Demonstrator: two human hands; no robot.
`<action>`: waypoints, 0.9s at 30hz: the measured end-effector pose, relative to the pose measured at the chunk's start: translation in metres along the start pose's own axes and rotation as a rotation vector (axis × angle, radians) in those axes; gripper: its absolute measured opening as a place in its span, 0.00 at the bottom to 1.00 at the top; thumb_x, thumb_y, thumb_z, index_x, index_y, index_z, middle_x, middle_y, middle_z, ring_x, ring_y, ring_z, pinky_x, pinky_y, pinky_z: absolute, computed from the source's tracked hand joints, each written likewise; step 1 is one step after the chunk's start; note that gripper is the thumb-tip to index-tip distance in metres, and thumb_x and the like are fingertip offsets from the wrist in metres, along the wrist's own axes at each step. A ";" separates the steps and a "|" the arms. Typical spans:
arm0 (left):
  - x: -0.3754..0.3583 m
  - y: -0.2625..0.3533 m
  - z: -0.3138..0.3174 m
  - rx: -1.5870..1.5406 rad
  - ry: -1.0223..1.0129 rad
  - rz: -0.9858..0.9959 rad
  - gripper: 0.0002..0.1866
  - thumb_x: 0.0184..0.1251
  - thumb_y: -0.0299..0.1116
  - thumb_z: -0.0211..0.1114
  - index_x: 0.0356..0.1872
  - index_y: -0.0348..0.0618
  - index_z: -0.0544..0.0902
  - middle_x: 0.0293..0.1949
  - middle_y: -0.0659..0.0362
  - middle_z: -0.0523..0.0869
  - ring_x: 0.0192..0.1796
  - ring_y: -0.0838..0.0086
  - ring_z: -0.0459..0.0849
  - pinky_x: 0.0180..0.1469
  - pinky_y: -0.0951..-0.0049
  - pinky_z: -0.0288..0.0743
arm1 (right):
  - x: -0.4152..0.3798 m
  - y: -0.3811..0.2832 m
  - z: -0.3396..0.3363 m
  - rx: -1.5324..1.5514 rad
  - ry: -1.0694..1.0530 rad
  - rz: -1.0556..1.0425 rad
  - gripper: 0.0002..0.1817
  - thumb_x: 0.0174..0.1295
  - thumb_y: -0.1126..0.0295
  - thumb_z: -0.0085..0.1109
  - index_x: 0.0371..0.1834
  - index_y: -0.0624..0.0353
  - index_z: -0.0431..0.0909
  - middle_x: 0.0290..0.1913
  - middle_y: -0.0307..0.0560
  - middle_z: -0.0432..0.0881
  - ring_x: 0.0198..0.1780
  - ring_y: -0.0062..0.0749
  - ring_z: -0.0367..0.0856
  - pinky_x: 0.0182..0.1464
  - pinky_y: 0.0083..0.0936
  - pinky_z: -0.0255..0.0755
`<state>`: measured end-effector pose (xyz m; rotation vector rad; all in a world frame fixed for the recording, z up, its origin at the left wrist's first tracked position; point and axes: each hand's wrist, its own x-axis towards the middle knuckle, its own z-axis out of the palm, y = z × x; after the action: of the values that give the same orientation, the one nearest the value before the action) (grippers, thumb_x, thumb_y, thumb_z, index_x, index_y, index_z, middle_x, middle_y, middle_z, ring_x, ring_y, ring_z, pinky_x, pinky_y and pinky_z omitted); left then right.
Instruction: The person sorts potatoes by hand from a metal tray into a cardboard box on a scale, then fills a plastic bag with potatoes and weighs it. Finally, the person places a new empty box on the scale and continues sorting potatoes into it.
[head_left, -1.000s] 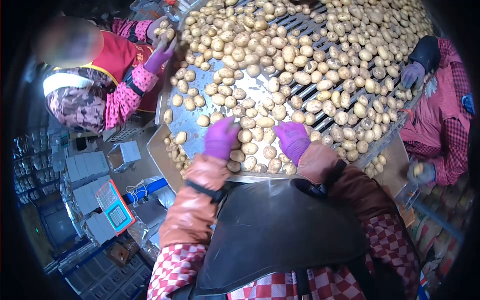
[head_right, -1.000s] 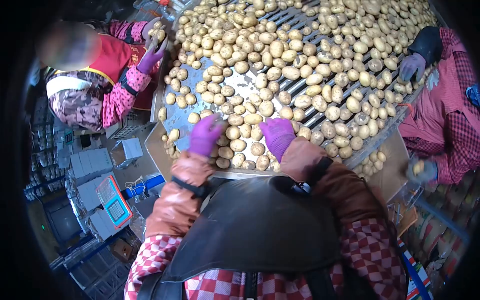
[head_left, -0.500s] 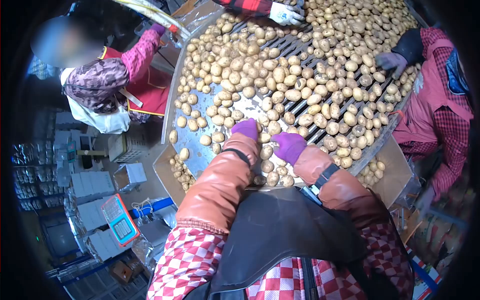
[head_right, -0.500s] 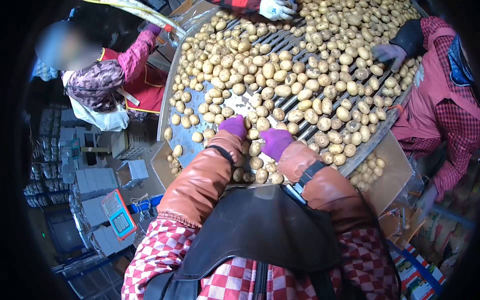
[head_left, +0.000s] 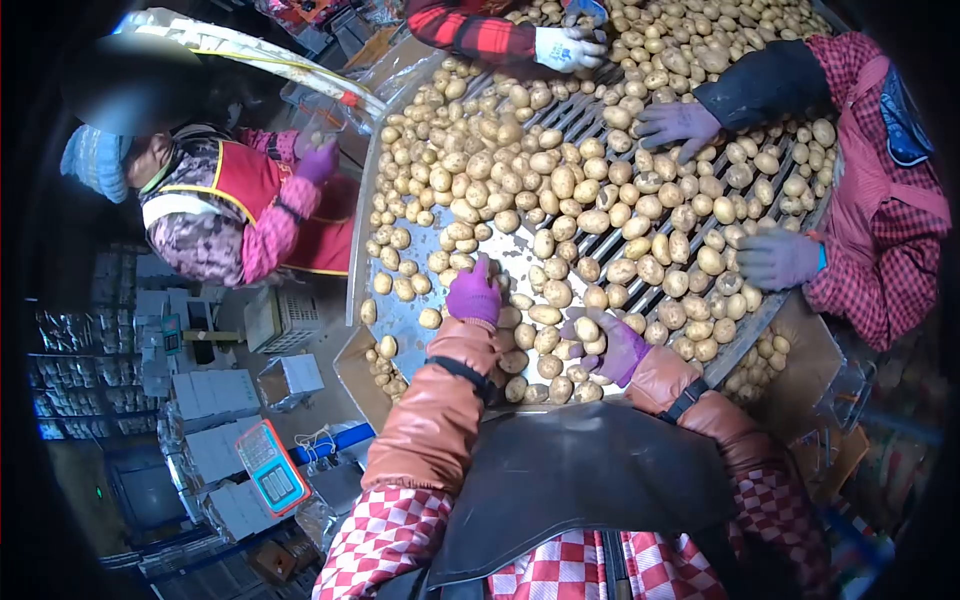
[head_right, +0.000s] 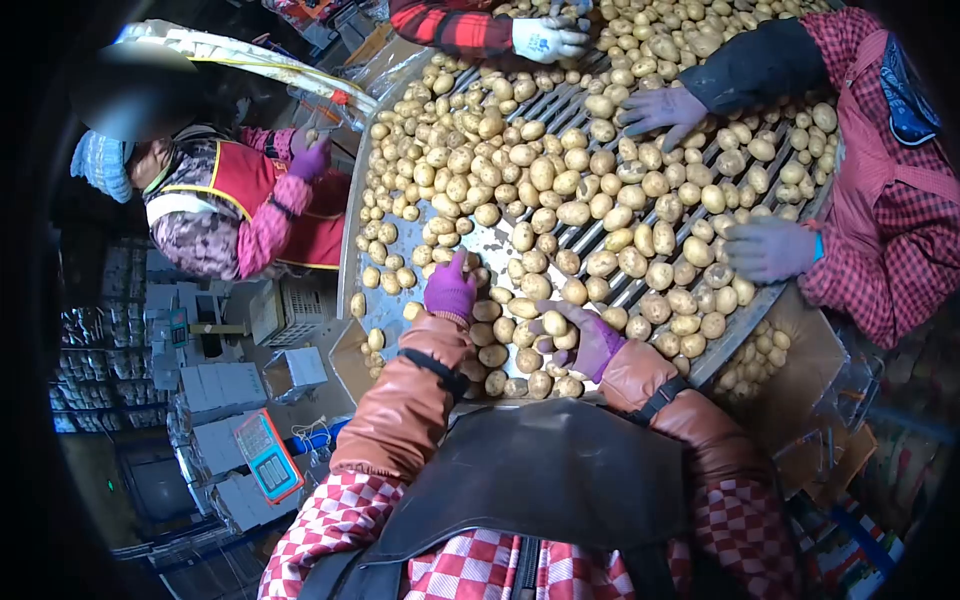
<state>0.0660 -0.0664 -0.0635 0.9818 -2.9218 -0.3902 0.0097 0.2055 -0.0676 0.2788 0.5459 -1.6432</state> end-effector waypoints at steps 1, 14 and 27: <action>0.012 -0.015 0.024 0.017 0.016 0.070 0.21 0.59 0.40 0.68 0.55 0.60 0.81 0.38 0.43 0.84 0.41 0.45 0.84 0.43 0.49 0.79 | -0.002 -0.005 0.006 0.050 -0.024 -0.004 0.29 0.73 0.46 0.50 0.72 0.46 0.67 0.54 0.45 0.81 0.42 0.31 0.80 0.30 0.20 0.72; 0.055 -0.051 0.050 -0.635 -0.369 0.231 0.28 0.53 0.23 0.69 0.58 0.50 0.79 0.37 0.50 0.84 0.37 0.60 0.84 0.38 0.64 0.80 | 0.035 -0.014 0.027 0.189 0.097 -0.005 0.42 0.66 0.28 0.43 0.68 0.53 0.68 0.53 0.50 0.81 0.57 0.52 0.81 0.50 0.48 0.81; -0.035 0.038 -0.053 -0.447 -0.424 0.279 0.26 0.71 0.46 0.63 0.67 0.50 0.75 0.50 0.46 0.85 0.52 0.58 0.85 0.55 0.65 0.78 | 0.065 -0.007 0.035 0.426 -0.188 -0.044 0.39 0.70 0.32 0.35 0.73 0.47 0.61 0.73 0.49 0.64 0.72 0.52 0.62 0.69 0.64 0.57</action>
<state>0.0776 -0.0281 -0.0009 0.4660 -3.0286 -1.2966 -0.0023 0.1324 -0.0673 0.4205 0.0557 -1.7976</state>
